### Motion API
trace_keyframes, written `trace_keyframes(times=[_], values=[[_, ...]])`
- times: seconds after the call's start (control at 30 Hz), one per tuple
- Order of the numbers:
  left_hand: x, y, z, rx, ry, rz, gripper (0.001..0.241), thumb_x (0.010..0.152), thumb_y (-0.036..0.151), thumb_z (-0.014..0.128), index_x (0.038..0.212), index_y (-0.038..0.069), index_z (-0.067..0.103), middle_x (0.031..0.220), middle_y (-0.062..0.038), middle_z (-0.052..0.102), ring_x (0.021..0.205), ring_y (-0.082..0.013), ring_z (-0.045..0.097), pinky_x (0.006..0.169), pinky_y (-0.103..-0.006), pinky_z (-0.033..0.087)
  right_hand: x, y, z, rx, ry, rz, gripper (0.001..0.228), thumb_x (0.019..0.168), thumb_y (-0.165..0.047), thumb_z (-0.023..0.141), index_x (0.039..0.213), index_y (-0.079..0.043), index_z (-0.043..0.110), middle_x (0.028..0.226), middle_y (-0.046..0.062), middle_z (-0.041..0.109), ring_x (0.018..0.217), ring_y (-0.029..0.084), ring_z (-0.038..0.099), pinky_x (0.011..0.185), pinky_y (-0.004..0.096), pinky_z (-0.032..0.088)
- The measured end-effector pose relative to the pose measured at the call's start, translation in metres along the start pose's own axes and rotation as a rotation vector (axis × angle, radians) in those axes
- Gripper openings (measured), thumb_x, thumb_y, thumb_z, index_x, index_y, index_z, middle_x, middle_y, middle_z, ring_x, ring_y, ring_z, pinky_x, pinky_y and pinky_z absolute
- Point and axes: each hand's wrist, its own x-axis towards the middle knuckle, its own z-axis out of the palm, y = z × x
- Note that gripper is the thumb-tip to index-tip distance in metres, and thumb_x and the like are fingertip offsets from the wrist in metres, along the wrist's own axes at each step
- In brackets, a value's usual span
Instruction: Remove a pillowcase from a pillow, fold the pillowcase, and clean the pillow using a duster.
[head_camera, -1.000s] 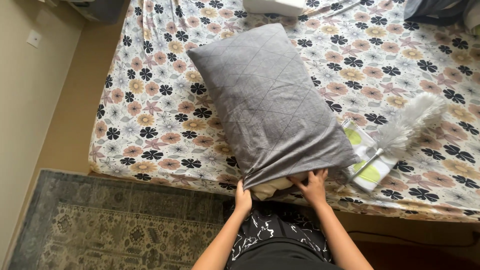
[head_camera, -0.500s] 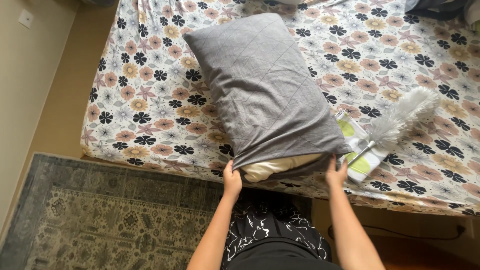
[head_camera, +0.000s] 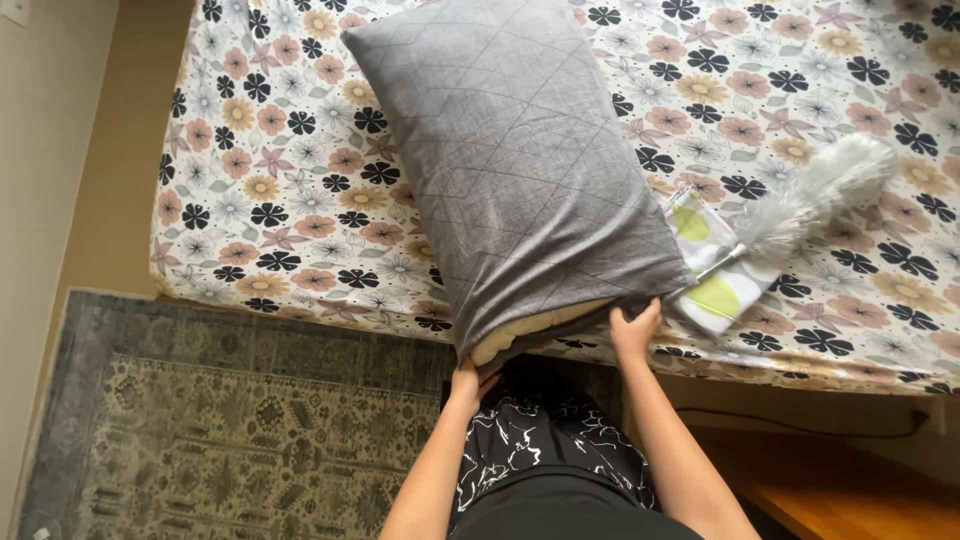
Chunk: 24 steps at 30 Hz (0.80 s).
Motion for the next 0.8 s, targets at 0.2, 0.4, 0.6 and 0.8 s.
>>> trace_keyframes(times=[0.2, 0.4, 0.6, 0.8], values=[[0.017, 0.004, -0.012, -0.173, -0.113, 0.073, 0.052, 0.106, 0.041, 0.038, 0.145, 0.006, 0.044, 0.135, -0.012, 0.059, 0.115, -0.0258, 0.065, 0.101, -0.0475, 0.053, 0.003, 0.008, 0.012, 0.42, -0.037, -0.018, 0.083, 0.103, -0.03, 0.065, 0.161, 0.007, 0.018, 0.166, 0.027, 0.027, 0.152, 0.035, 0.029, 0.124, 0.043, 0.023], [0.053, 0.021, -0.005, -0.127, -0.135, 0.413, 0.034, 0.105, 0.019, 0.048, 0.12, -0.007, 0.063, 0.114, -0.015, 0.07, 0.099, -0.0254, 0.066, 0.087, -0.0418, 0.052, 0.009, -0.034, 0.009, 0.35, 0.041, -0.005, 0.09, 0.098, -0.034, 0.071, 0.158, 0.006, 0.018, 0.16, 0.026, 0.036, 0.149, 0.034, 0.036, 0.122, 0.041, 0.029], [0.038, 0.072, 0.011, 0.307, -0.103, 0.519, 0.029, 0.102, 0.014, 0.046, 0.112, -0.001, 0.068, 0.107, -0.012, 0.073, 0.094, -0.0186, 0.065, 0.082, -0.033, 0.051, 0.038, 0.004, 0.02, 0.057, 0.052, 0.091, 0.073, 0.112, -0.027, 0.057, 0.166, 0.003, 0.019, 0.158, 0.034, 0.044, 0.146, 0.044, 0.045, 0.12, 0.043, 0.036], [0.064, 0.078, -0.018, 0.475, 0.011, 0.307, 0.028, 0.099, 0.01, 0.046, 0.117, 0.0, 0.066, 0.09, -0.014, 0.07, 0.065, -0.0206, 0.06, 0.057, -0.0361, 0.046, 0.055, -0.008, -0.004, -0.012, -0.007, -0.014, 0.088, 0.079, -0.007, 0.071, 0.151, 0.008, 0.022, 0.139, 0.034, 0.048, 0.131, 0.049, 0.049, 0.111, 0.046, 0.038]])
